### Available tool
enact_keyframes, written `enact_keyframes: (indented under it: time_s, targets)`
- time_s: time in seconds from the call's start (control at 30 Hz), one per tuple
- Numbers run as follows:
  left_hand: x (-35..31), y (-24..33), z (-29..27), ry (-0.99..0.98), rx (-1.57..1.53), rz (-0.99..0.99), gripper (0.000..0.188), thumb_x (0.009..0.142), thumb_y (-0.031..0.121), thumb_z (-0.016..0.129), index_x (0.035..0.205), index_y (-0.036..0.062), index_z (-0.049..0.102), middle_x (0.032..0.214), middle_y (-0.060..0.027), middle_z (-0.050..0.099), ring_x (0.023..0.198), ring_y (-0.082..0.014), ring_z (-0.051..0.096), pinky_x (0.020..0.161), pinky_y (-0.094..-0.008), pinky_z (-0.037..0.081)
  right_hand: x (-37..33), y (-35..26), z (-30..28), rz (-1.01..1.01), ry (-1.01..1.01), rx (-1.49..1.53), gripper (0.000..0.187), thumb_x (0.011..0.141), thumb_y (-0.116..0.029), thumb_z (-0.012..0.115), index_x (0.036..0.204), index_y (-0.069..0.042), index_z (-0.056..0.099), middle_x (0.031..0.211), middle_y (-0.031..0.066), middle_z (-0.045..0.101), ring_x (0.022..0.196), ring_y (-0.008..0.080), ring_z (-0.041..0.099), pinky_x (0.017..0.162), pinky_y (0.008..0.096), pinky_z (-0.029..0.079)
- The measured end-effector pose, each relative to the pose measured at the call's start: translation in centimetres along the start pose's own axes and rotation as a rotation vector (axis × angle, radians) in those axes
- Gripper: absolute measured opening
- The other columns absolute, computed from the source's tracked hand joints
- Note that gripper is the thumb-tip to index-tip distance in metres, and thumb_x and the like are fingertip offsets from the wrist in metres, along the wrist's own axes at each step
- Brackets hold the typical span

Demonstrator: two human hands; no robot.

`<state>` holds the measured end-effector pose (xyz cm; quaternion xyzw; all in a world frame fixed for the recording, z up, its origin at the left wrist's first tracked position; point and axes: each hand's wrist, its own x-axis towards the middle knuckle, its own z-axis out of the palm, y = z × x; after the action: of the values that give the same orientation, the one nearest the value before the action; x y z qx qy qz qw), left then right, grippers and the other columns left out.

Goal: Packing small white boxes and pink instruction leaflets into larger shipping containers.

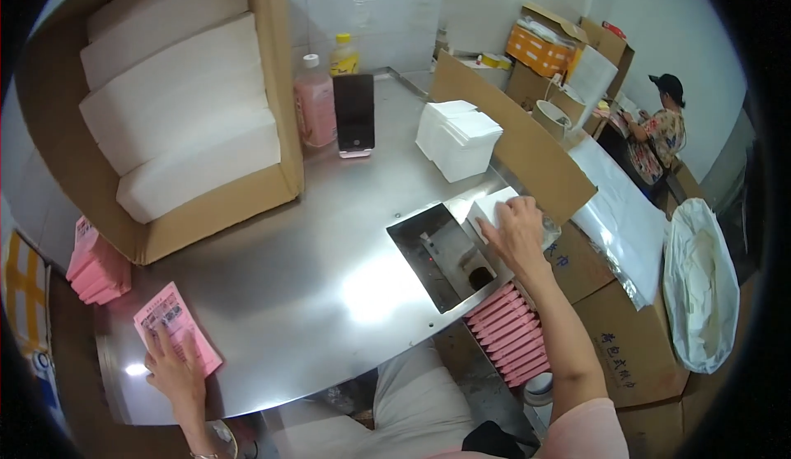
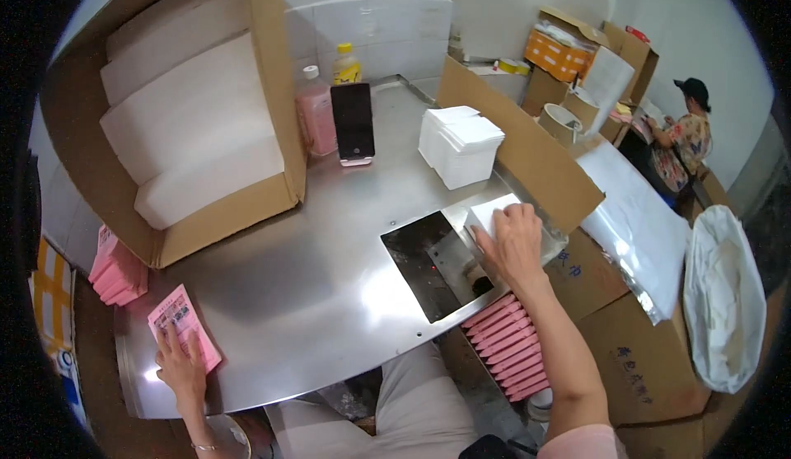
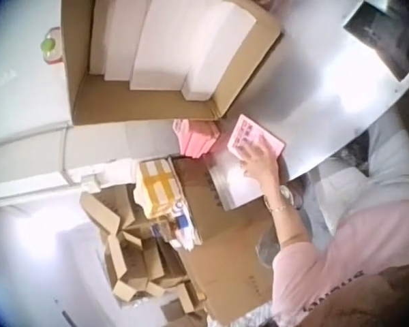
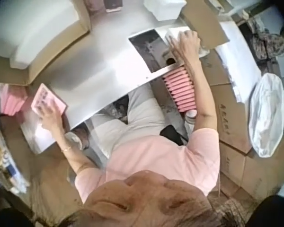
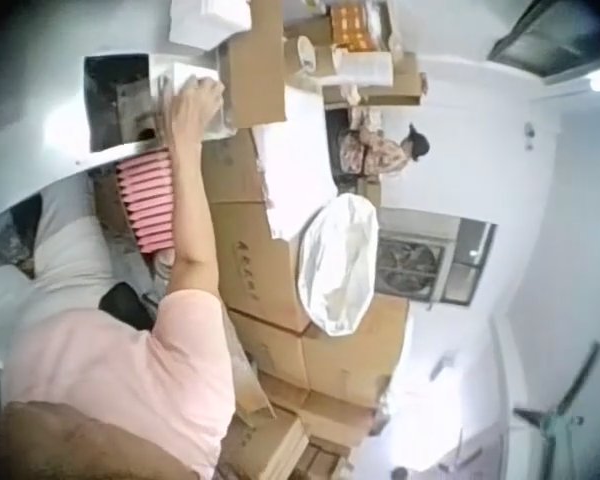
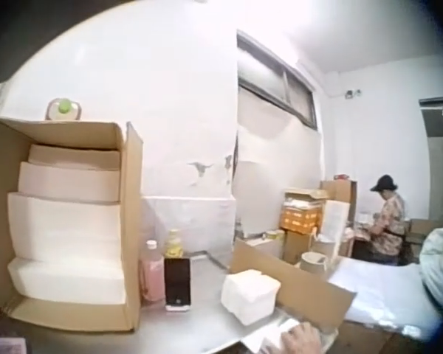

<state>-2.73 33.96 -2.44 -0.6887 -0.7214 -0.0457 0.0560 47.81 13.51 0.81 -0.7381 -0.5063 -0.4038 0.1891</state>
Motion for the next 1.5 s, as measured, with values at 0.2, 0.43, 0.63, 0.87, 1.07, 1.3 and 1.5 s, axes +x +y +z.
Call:
enact_keyframes:
  time_s: [0.2, 0.43, 0.63, 0.87, 1.07, 1.3, 1.5]
  targets:
    - [0.2, 0.8, -0.9, 0.234, -0.346, 0.302, 0.065, 0.095, 0.029, 0.057, 0.154, 0.0129, 0.033, 0.155, -0.0155, 0.035, 0.133, -0.0408, 0.041, 0.105, -0.0578, 0.032, -1.8, 1.6, 3.3, 0.107, -0.151, 0.052, 0.023, 0.085, -0.014, 0.065, 0.067, 0.001, 0.065, 0.078, 0.0149, 0.054, 0.081, 0.0320, 0.055, 0.068, 0.0457, 0.044]
    - [1.2, -1.1, 0.3, 0.125, -0.332, 0.513, 0.018, 0.089, 0.005, 0.062, 0.106, 0.0045, 0.055, 0.100, -0.0127, 0.057, 0.095, -0.0316, 0.052, 0.090, -0.0423, 0.040, -2.2, 1.9, 3.7, 0.195, -0.155, 0.098, 0.021, 0.085, -0.012, 0.064, 0.069, 0.001, 0.066, 0.077, 0.0148, 0.054, 0.080, 0.0317, 0.054, 0.069, 0.0450, 0.044]
    - [-3.1, 8.5, -2.6, 0.139, -0.868, 0.588, 0.007, 0.089, 0.005, 0.062, 0.091, 0.0032, 0.056, 0.088, -0.0107, 0.053, 0.081, -0.0274, 0.052, 0.075, -0.0373, 0.044, -2.4, 2.4, 3.2, 0.183, -0.106, 0.168, 0.013, 0.080, -0.004, 0.062, 0.089, 0.002, 0.071, 0.084, 0.0150, 0.056, 0.081, 0.0321, 0.055, 0.072, 0.0425, 0.046]
    - [-9.9, 19.0, -0.4, -0.029, -0.923, 1.145, 0.042, 0.072, 0.013, 0.076, 0.107, -0.0012, 0.058, 0.114, -0.0217, 0.055, 0.106, -0.0422, 0.054, 0.084, -0.0523, 0.044, -4.3, -10.8, -1.1, -0.252, -0.196, 0.681, 0.044, 0.083, -0.002, 0.057, 0.126, 0.002, 0.059, 0.124, 0.0211, 0.059, 0.116, 0.0398, 0.058, 0.104, 0.0534, 0.045]
    - [-10.8, 20.0, -1.8, 0.042, -0.721, 0.956, 0.081, 0.060, 0.034, 0.083, 0.131, 0.0099, 0.054, 0.152, -0.0304, 0.032, 0.136, -0.0488, 0.037, 0.104, -0.0633, 0.028, -2.5, -15.0, 0.0, -0.396, -0.639, 0.396, 0.047, 0.077, -0.024, 0.068, 0.114, 0.004, 0.061, 0.113, 0.0213, 0.059, 0.119, 0.0365, 0.055, 0.110, 0.0673, 0.026]
    - [-9.6, 18.7, -0.6, 0.151, -0.482, 0.968, 0.063, 0.074, 0.047, 0.074, 0.125, 0.0132, 0.062, 0.145, -0.0214, 0.045, 0.127, -0.0468, 0.043, 0.093, -0.0548, 0.034, -2.6, -11.2, -1.7, -0.208, -0.251, 0.686, 0.033, 0.069, -0.007, 0.070, 0.101, 0.001, 0.065, 0.091, 0.0152, 0.067, 0.084, 0.0333, 0.066, 0.084, 0.0453, 0.054]
    - [-10.2, 20.5, -1.7, 0.177, -0.476, 0.843, 0.055, 0.079, 0.047, 0.070, 0.121, 0.0130, 0.065, 0.129, -0.0249, 0.052, 0.113, -0.0412, 0.047, 0.089, -0.0501, 0.035, -2.7, 0.3, 2.3, 0.154, -0.237, 0.048, 0.019, 0.085, -0.012, 0.068, 0.101, -0.002, 0.069, 0.096, 0.0155, 0.060, 0.090, 0.0316, 0.057, 0.076, 0.0447, 0.046]
